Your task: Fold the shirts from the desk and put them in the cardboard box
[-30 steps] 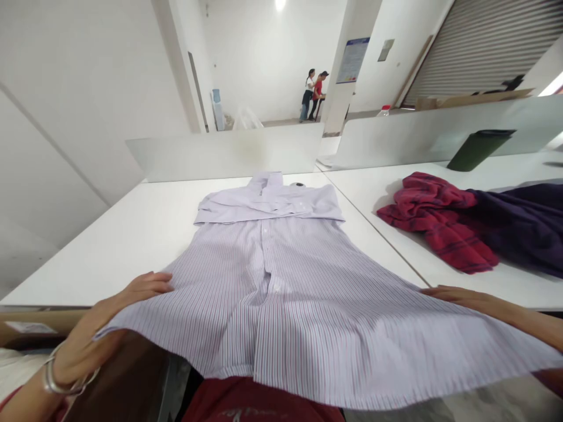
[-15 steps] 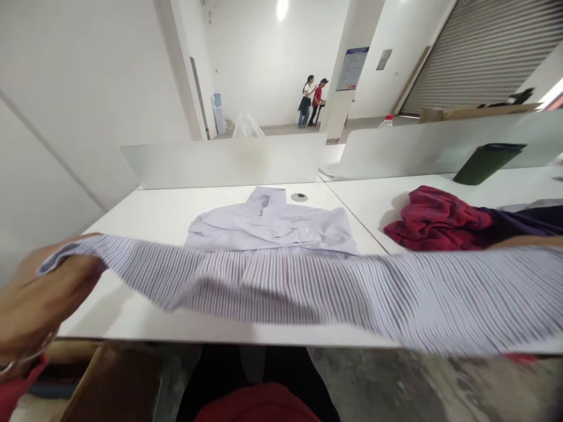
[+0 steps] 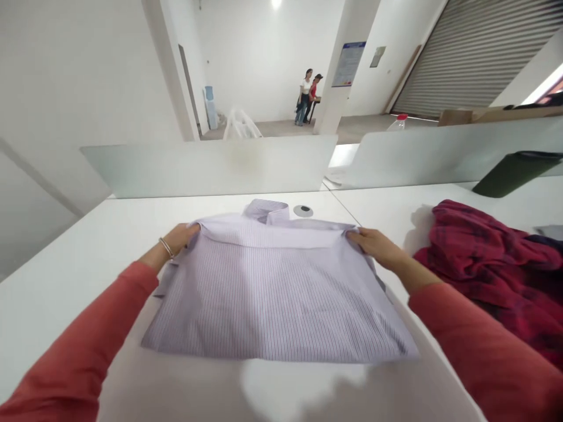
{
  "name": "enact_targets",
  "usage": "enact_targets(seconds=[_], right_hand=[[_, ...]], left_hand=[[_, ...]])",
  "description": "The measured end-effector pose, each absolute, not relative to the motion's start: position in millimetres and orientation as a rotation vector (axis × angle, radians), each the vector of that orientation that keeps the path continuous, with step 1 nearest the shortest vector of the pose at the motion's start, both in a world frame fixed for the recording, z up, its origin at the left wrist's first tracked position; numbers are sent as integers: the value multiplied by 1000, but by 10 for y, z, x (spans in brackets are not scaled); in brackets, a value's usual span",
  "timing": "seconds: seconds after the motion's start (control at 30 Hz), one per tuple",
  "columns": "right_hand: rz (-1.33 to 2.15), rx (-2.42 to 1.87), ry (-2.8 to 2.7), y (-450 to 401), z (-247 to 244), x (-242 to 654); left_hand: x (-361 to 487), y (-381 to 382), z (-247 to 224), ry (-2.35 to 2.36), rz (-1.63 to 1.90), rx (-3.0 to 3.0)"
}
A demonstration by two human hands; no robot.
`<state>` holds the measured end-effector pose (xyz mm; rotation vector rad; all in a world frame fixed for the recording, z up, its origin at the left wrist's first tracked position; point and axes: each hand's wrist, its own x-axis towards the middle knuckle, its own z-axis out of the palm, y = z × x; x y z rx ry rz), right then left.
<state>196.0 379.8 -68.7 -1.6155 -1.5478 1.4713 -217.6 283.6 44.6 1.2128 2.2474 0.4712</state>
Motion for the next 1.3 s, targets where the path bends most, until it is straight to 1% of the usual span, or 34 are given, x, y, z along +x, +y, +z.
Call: enact_targets(seconds=[0.1,0.2,0.4,0.57,0.67,0.77,0.97,1.13,1.23,1.3], right_hand=[[1458,-1763,-1668,3858,-1006,1906],[1316,-1834,-1837,3902,-1082,1912],[1214,-1918,-1978,3981,-1029,1871],[1148,-2055,-2063,4017,-1036,1825],[1136,-2115,-2101,4021,-1009,1809],[1047,-2128,-2195,4012,-975,1797],[901,-2050,-2337,3997,-982,1816],[778,-2090,-2363,3959,-892,1851],[592,-1870,-2478,3849,-696,1763],[598,-1582,-2640,3731,-560,1636]], left_hand=[[-2309,2921,60,2211,454,1202],[-2422,2948,-64,2183,429,1233],[-2470,2994,-61,2240,372,1292],[-2464,3032,-35,2325,62,1324],[-2447,3049,7,2341,-44,1396],[-2397,3057,56,2393,-149,1429],[-2423,3013,63,2446,-272,1451],[-2459,2939,136,2516,-365,1463],[-2225,2877,270,2501,-290,1818],[-1970,2818,311,2255,-257,2168]])
